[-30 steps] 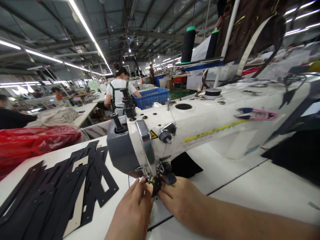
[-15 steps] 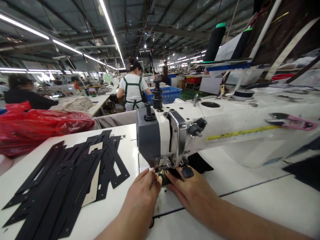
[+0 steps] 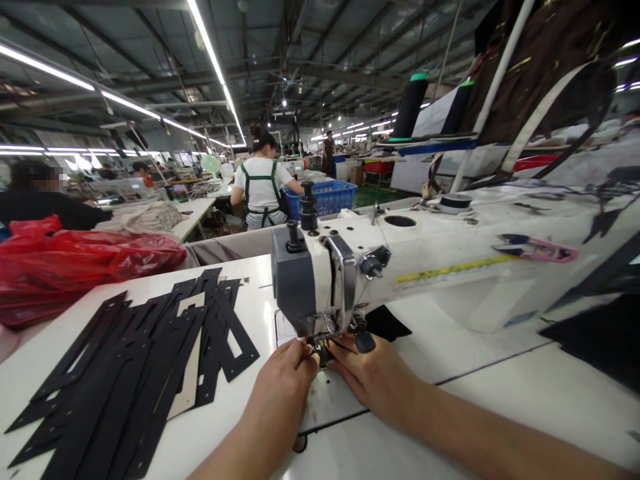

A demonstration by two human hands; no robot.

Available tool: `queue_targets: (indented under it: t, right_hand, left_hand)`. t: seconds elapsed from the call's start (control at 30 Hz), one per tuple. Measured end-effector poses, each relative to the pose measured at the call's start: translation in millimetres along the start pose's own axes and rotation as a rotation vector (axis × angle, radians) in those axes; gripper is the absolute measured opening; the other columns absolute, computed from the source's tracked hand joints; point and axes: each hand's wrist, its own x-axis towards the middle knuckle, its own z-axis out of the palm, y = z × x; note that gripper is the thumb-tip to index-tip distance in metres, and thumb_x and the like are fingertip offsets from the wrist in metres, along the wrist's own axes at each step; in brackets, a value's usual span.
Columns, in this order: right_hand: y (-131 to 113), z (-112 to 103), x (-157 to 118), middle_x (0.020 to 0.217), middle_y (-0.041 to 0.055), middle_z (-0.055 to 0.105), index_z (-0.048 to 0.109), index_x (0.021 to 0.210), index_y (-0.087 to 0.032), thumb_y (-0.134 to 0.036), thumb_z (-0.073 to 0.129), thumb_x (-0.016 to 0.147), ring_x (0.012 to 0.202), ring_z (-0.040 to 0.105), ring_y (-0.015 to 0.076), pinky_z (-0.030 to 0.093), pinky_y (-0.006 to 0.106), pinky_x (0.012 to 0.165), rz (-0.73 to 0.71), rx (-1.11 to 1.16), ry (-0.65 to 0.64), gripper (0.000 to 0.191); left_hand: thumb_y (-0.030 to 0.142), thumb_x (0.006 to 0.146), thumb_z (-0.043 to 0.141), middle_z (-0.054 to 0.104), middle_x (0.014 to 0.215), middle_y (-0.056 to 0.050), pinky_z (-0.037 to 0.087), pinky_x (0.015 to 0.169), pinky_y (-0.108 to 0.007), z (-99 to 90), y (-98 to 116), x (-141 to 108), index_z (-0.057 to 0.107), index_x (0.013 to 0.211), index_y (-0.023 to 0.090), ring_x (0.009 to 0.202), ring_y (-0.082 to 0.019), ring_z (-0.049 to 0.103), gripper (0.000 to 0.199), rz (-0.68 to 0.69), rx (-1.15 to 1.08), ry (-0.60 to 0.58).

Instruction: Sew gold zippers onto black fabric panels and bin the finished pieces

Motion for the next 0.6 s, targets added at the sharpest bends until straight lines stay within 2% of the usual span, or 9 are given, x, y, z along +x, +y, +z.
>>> queue_targets:
  t: [0.27, 0.4, 0.6]
  right_hand:
    - [2.4, 3.9, -2.6, 0.094, 0.0112, 0.067, 0.061, 0.088, -0.014, -0.010, 0.049, 0.082, 0.089, 0.063, 0.0251, 0.051, 0.038, 0.079, 0.013, 0.019, -0.028, 0.015]
    - [3.6, 7.0, -3.9, 0.094, 0.0103, 0.067, 0.062, 0.093, -0.014, -0.011, 0.049, 0.081, 0.087, 0.063, 0.0242, 0.051, 0.037, 0.079, 0.008, -0.002, 0.011, 0.018]
    - [5.2, 12.6, -5.1, 0.094, 0.0102, 0.067, 0.062, 0.089, -0.015, -0.010, 0.049, 0.080, 0.086, 0.063, 0.0237, 0.050, 0.035, 0.078, 0.034, -0.023, 0.025, 0.017]
  left_hand:
    - [0.002, 0.078, 0.053, 0.062, 0.084, -0.007, 0.054, 0.070, -0.033, -3.6, 1.4, 1.7, 0.061, 0.078, 0.015, 0.077, -0.020, 0.060, 0.015, -0.001, -0.005, -0.013]
    - [0.001, 0.078, 0.053, 0.062, 0.085, -0.008, 0.054, 0.071, -0.035, -0.8, 1.0, 0.3, 0.061, 0.080, 0.015, 0.078, -0.020, 0.060, 0.016, -0.016, 0.001, 0.004]
    - [-0.002, 0.075, 0.053, 0.062, 0.090, -0.009, 0.055, 0.073, -0.035, 5.9, -0.9, -1.6, 0.059, 0.088, 0.015, 0.083, -0.022, 0.061, 0.022, -0.037, 0.000, 0.025]
